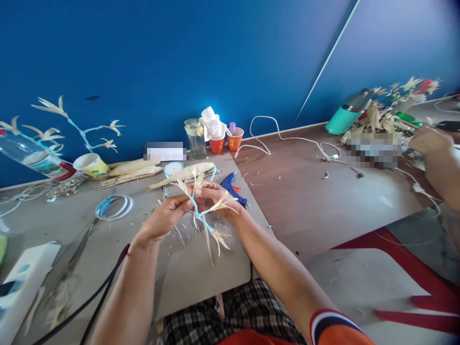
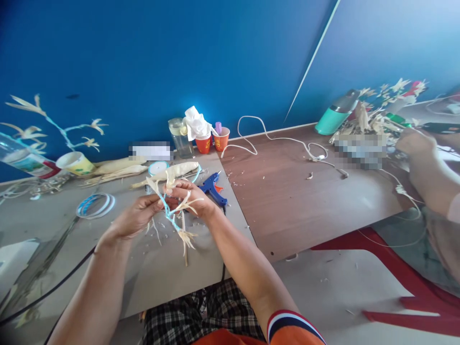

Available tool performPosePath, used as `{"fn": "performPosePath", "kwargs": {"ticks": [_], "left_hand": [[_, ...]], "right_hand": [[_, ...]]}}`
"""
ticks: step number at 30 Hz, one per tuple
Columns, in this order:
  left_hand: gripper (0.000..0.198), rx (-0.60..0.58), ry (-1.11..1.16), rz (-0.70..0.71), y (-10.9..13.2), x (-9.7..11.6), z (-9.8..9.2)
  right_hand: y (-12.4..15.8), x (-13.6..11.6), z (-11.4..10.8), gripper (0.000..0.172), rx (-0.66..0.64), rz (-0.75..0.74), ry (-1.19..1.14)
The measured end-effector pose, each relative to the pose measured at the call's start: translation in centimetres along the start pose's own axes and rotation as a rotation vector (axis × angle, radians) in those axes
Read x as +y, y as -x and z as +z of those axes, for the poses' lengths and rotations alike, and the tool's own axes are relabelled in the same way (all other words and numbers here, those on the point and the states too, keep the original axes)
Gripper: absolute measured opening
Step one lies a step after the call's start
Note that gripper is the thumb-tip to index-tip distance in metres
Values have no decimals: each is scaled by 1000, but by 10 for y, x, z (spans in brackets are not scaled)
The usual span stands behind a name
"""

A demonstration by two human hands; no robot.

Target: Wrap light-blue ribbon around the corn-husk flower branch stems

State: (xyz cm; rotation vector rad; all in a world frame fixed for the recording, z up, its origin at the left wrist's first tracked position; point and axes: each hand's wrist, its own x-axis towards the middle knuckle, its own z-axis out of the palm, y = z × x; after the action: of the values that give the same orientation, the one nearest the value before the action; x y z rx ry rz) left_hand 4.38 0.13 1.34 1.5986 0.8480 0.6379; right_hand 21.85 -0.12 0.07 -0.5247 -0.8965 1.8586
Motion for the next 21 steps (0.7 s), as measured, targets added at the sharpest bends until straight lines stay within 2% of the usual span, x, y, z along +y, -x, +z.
{"fn": "performPosePath", "kwargs": {"ticks": [5,8,12,17,21], "left_hand": [[27,87,69,4,-4,-3,5],[19,196,87,14,-7,-4,8],[17,387,-36,18,-11,-5,10],[14,470,-164,18,-13,-11,9],[15,524,-319,-13,-11,-7,9]], "right_hand": [[-3,2,-1,26,3,-47,38],[-6,6,-5,26,47,-67,47],[-13,13,-9,26,77,-90,91],[-16,15,-9,23,147,-133,183],[-16,14,-7,23,201,-121,228]]}}
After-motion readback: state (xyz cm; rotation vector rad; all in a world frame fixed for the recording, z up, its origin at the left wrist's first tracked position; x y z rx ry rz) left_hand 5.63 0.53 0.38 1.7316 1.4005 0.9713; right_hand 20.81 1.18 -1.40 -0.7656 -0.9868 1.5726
